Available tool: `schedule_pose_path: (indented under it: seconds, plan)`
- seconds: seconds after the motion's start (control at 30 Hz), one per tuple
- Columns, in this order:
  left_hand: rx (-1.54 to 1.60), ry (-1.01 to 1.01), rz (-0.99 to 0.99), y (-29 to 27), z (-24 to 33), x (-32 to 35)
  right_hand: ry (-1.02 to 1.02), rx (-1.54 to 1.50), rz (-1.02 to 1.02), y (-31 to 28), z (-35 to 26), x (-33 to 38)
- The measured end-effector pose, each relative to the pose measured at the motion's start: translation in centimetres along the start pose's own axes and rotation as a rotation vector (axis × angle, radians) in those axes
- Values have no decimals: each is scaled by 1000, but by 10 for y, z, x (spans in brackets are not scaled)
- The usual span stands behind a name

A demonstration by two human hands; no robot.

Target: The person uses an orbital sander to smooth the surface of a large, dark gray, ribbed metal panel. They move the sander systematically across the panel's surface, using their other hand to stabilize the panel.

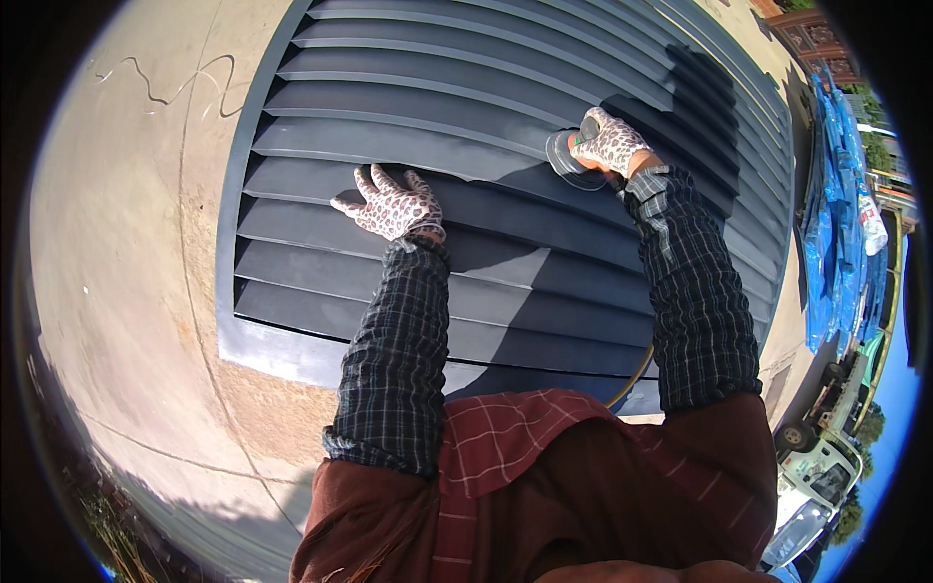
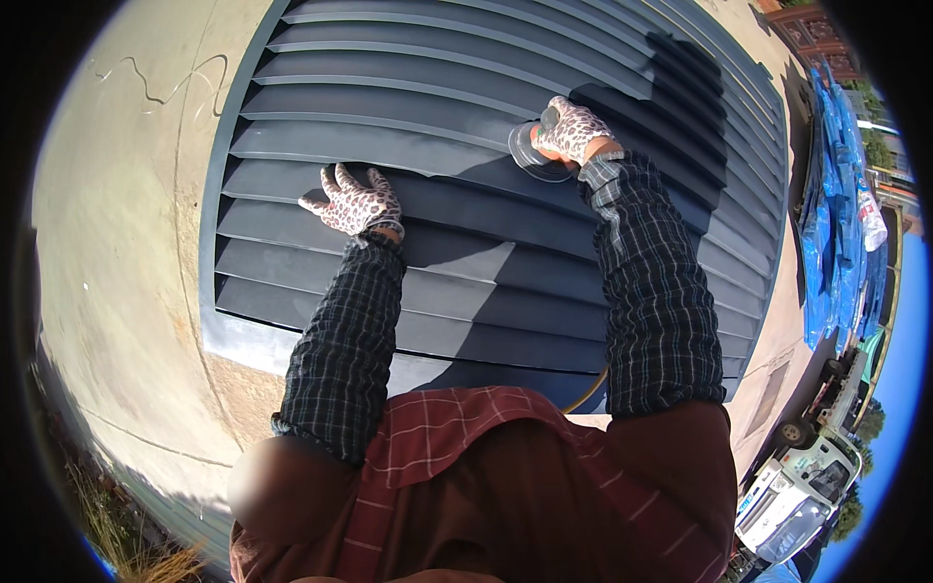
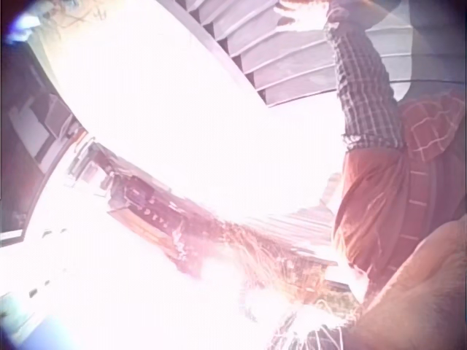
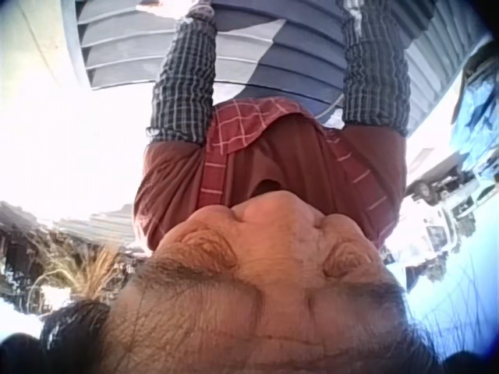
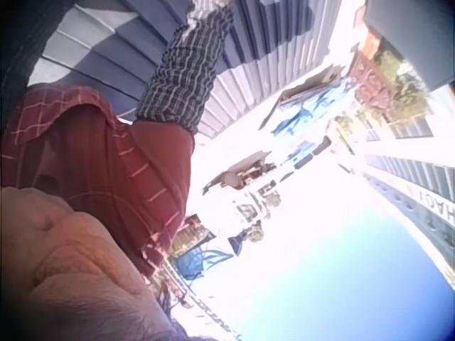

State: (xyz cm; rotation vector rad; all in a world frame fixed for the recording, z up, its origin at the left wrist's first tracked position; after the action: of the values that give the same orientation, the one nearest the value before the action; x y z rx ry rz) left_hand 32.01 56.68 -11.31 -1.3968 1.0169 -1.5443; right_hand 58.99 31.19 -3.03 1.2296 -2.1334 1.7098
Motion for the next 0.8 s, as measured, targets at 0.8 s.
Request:
schedule_pose_path:
  seconds: [0.8]
  plan:
    - [65, 8, 44, 8, 2, -4, -64, 148, 85, -18, 35, 13]
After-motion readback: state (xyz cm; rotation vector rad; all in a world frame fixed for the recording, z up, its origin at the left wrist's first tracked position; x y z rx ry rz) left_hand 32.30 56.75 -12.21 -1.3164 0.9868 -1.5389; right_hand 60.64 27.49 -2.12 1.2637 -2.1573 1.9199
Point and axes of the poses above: each hand's wrist, its own x-axis away from the middle knuckle, its own y-axis out of the palm, z = x × y, the point moved 10 cm from there along -x, towards the middle knuckle, and after that the axes turned 15 degrees about -y, right-handed, at the moved point
